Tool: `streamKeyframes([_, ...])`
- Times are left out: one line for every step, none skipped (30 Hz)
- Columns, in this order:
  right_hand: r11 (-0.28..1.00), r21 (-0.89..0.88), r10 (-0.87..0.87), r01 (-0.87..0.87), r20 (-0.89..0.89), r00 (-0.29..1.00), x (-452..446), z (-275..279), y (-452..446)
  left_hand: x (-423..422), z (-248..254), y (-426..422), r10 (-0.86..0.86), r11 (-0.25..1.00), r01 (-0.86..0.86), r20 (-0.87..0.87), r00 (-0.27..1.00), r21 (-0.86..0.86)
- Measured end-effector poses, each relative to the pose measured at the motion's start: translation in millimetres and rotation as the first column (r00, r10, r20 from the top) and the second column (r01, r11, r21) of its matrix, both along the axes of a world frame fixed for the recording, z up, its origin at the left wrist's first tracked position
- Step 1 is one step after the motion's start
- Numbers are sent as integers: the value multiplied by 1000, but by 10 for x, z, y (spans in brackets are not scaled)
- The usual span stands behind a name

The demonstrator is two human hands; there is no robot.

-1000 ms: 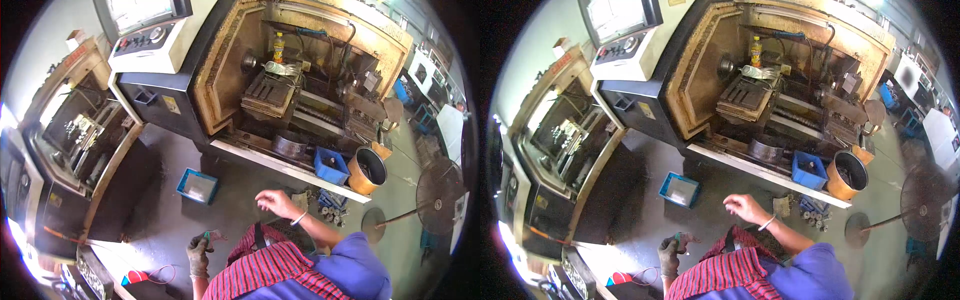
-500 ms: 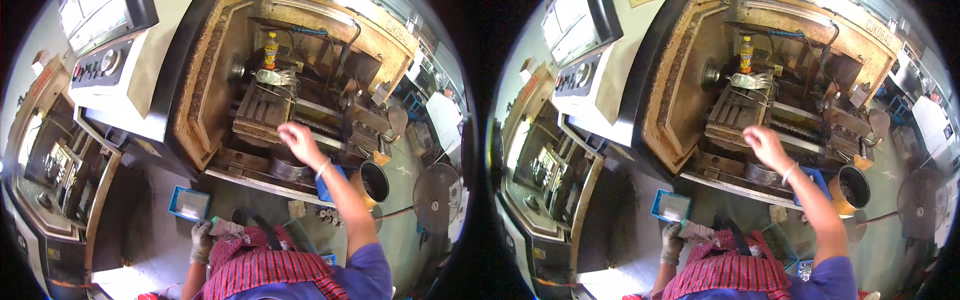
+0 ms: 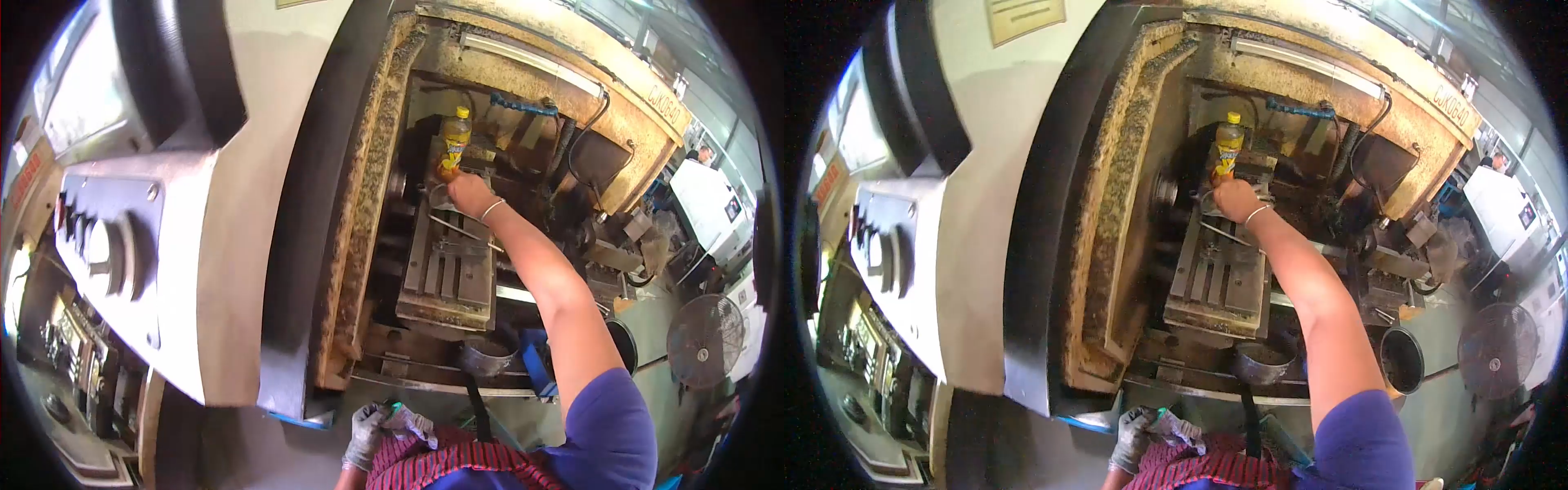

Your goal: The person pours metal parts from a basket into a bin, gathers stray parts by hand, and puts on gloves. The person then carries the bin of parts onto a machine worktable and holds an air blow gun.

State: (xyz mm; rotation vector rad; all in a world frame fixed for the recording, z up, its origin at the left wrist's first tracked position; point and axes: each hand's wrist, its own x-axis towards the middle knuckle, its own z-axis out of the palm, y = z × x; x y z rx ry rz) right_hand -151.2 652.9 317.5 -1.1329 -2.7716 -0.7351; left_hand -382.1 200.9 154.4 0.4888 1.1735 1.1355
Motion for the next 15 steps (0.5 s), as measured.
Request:
streamKeyframes([992, -110, 29, -58, -244, 969, -9, 135, 3, -9, -21, 37, -44, 999, 44, 4, 999, -3])
streamKeyframes([970, -198, 29, -140, -478, 878, -10, 267, -12, -8, -24, 82, -88, 996, 88, 6, 996, -7])
streamKeyframes([844, -485, -170, -228, -646, 745, -22, 481, -97, 40, 15, 142, -24, 1000, 25, 74, 997, -9])
streamKeyframes([848, -483, -178, -219, -648, 740, 19, 500, -61, 70, 35, 207, -37, 999, 37, 71, 997, -7])
streamKeyframes([862, -458, -161, -217, -653, 740, 78, 493, -59, 84, 54, 240, -82, 996, 83, -42, 996, 25])
streamKeyframes([874, -436, -147, -214, -657, 739, 109, 503, -105, 72, 83, 256, -125, 990, 134, -157, 980, 50])
streamKeyframes([773, -551, -395, -313, -805, 444, 117, 594, -104, 77, 222, 311, -167, 977, 192, -228, 959, 93])
streamKeyframes([777, -551, -397, -305, -804, 442, 116, 659, -74, 83, 160, 358, -174, 975, 199, -226, 958, 95])
streamKeyframes([769, -560, -372, -307, -784, 498, 133, 684, -51, 71, 40, 384, -197, 929, 304, -416, 888, 210])
streamKeyframes([758, -574, -353, -309, -760, 546, 88, 735, -145, 66, -10, 383, -206, 894, 372, -508, 836, 250])
streamKeyframes([780, -535, -461, -325, -842, 281, 23, 821, -210, 60, -61, 380, -199, 854, 435, -595, 779, 285])
streamKeyframes([784, -532, -458, -321, -844, 279, 39, 868, -188, 94, -77, 422, -184, 868, 398, -551, 814, 297])
streamKeyframes([792, -537, -468, -290, -840, 276, 63, 915, -144, 102, -77, 436, -181, 874, 382, -531, 828, 299])
streamKeyframes([798, -544, -482, -258, -834, 267, 96, 944, -105, 109, -75, 451, -176, 881, 366, -510, 842, 301])
streamKeyframes([846, -507, -436, -167, -836, 332, 190, 946, 3, 101, -67, 457, -248, 904, 379, -477, 843, 200])
